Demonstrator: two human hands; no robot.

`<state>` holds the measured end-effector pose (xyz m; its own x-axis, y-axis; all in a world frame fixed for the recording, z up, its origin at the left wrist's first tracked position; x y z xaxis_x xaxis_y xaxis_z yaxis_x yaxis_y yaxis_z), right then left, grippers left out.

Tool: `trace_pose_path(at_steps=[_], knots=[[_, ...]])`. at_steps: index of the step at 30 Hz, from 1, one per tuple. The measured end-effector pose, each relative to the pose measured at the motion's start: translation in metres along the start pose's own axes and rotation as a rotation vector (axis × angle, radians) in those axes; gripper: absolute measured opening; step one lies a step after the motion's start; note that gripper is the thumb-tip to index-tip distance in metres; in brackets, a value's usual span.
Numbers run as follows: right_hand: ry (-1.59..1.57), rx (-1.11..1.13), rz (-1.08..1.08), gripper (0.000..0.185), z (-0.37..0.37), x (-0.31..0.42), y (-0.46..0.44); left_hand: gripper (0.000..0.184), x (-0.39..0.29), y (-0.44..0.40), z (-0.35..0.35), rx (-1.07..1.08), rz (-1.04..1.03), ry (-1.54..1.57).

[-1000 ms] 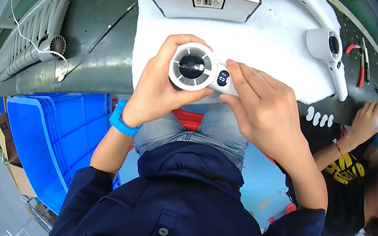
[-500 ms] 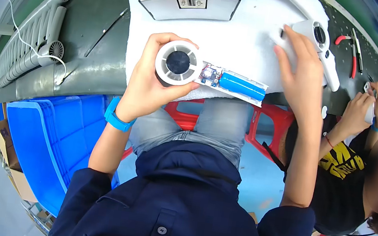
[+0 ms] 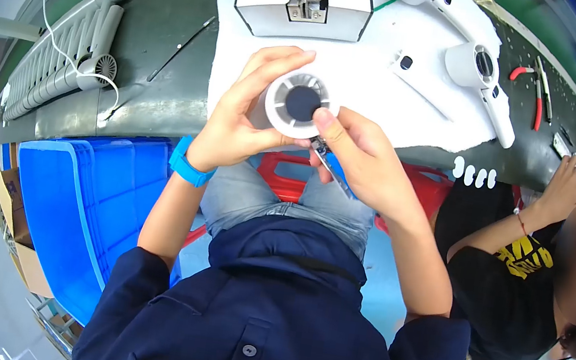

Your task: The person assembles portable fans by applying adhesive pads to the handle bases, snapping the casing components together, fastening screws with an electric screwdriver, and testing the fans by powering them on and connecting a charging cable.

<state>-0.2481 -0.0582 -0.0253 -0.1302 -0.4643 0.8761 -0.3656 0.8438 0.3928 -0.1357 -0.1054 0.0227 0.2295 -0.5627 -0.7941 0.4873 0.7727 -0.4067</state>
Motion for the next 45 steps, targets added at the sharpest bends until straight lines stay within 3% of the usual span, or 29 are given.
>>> trace_pose_path(at_steps=[2,3,4,10,13,18,20,24,27,29,32,33,36,38,40,41,42,43,44,45], knots=[[-0.302,-0.117,0.013,0.041,0.006,-0.002,0.008,0.077,0.004,0.004,0.0,-0.046,-0.035,-0.07],[-0.352,-0.158,0.175,0.04,0.009,0.009,0.017,0.08,0.014,0.006,0.003,-0.098,0.071,0.069],[-0.37,-0.24,0.34,0.04,0.011,0.03,0.035,0.083,0.026,0.009,0.005,-0.155,0.179,0.209],[0.121,-0.382,1.637,0.034,-0.013,0.139,0.189,0.065,0.03,0.011,0.007,-0.144,0.203,0.207],[0.336,-0.473,1.878,0.031,-0.025,0.146,0.218,0.059,0.031,0.014,0.002,-0.126,0.227,0.212],[0.425,-0.579,2.113,0.027,-0.035,0.143,0.239,0.042,0.033,0.012,0.005,-0.18,0.212,0.185],[0.435,-0.664,2.136,0.025,-0.028,0.144,0.243,0.036,0.031,0.011,0.008,-0.201,0.213,0.186],[0.317,-0.586,2.164,0.022,-0.013,0.153,0.256,0.034,0.032,0.008,0.005,-0.124,0.245,0.171],[0.816,-1.233,2.171,0.02,-0.027,0.146,0.274,0.031,0.032,0.012,0.002,-0.113,0.265,0.162],[0.213,-0.569,2.133,0.027,0.014,0.154,0.278,0.03,0.032,0.015,0.001,-0.115,0.278,0.154],[-0.571,0.36,1.707,0.039,0.041,0.169,0.243,0.028,0.033,0.008,0.005,-0.122,0.263,0.122],[-0.672,0.456,1.63,0.038,0.043,0.171,0.233,0.028,0.032,0.01,0.004,-0.116,0.267,0.131],[-0.518,0.223,1.736,0.033,0.053,0.173,0.23,0.026,0.032,0.011,0.003,-0.113,0.269,0.143],[-0.512,0.227,1.728,0.03,0.051,0.173,0.233,0.026,0.031,0.012,0.002,-0.096,0.26,0.126],[-0.744,0.544,1.575,0.028,0.05,0.169,0.234,0.025,0.034,0.006,0.005,-0.115,0.248,0.125],[-0.937,0.777,1.396,0.026,0.054,0.166,0.227,0.025,0.033,0.013,0.002,-0.109,0.263,0.143],[-1.232,1.115,1.055,0.025,0.045,0.167,0.209,0.025,0.032,0.014,0.001,-0.101,0.264,0.139],[-1.054,0.899,1.269,0.025,0.053,0.17,0.212,0.025,0.032,0.012,0.003,-0.106,0.263,0.132],[-0.79,0.544,1.515,0.025,0.061,0.169,0.22,0.025,0.033,0.012,0.003,-0.113,0.272,0.131],[-0.635,0.331,1.619,0.025,0.06,0.171,0.221,0.025,0.031,0.012,0.004,-0.108,0.257,0.124]])
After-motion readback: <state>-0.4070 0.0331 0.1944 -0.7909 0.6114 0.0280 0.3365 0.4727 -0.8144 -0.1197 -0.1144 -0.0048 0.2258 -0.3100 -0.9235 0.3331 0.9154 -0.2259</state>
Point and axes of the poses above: each hand's wrist, its own y-axis away from the middle knuckle, its own z-axis out of the back of the hand, x = y × z, the point moved 9 cm from there along -y, towards the middle knuckle, and after that the axes turned 14 degrees about -y, right-handed, at the moved point
